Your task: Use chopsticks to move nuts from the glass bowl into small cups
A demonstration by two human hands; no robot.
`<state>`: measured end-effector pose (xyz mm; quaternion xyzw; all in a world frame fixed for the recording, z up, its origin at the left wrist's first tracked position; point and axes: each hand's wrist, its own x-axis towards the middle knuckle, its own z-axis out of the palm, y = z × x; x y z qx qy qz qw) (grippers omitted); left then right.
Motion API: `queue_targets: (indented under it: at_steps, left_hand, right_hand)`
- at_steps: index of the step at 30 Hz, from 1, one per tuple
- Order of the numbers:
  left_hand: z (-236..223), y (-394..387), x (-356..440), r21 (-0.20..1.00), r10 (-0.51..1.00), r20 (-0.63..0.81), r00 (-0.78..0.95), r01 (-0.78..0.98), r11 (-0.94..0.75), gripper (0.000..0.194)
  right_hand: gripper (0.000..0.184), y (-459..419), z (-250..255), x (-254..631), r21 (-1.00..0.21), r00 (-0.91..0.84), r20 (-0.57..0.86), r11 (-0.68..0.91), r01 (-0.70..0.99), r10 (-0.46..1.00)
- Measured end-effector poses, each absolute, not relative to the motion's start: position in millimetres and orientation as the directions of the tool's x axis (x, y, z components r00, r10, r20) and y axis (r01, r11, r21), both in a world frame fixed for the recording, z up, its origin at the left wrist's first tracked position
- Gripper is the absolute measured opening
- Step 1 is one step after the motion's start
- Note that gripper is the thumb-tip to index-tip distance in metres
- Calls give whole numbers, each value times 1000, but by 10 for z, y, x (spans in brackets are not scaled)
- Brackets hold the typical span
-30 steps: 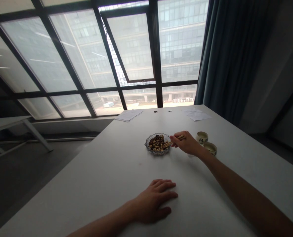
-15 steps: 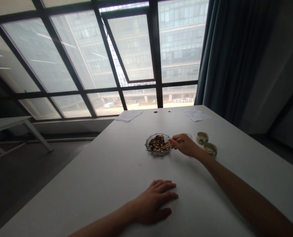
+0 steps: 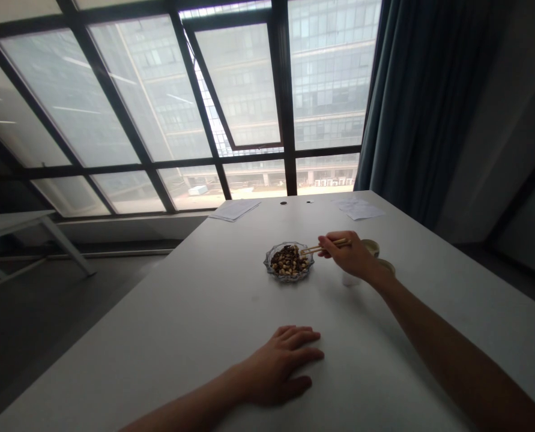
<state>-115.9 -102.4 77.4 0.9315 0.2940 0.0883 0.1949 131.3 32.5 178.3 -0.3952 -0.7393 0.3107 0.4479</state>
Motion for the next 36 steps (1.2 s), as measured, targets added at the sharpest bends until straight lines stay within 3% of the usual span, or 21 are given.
queue_targets:
  at_steps: [5, 9, 13, 21, 36]
  left_hand:
    - [761, -1023, -1159, 431, 581, 69, 811, 501, -751, 56]
    - [769, -1020, -1155, 433, 582, 53, 812, 506, -746, 56]
    - [783, -1021, -1151, 425, 585, 43, 810, 515, -744, 55]
    - [797, -1018, -1160, 410, 585, 9, 811, 530, -742, 56]
    - [772, -1019, -1168, 425, 590, 41, 806, 521, -741, 56]
  right_hand:
    - [43, 297, 2091, 1717, -801, -101, 513, 518, 300, 852]
    - [38, 274, 2284, 2124, -793, 118, 520, 428, 433, 846]
    - [29, 335, 2303, 2390, -770, 219, 508, 325, 549, 833]
    - [28, 679, 2076, 2566, -831, 218, 386, 236, 504, 896]
    - [50, 603, 2165, 2305, -796, 157, 547, 454, 399, 822]
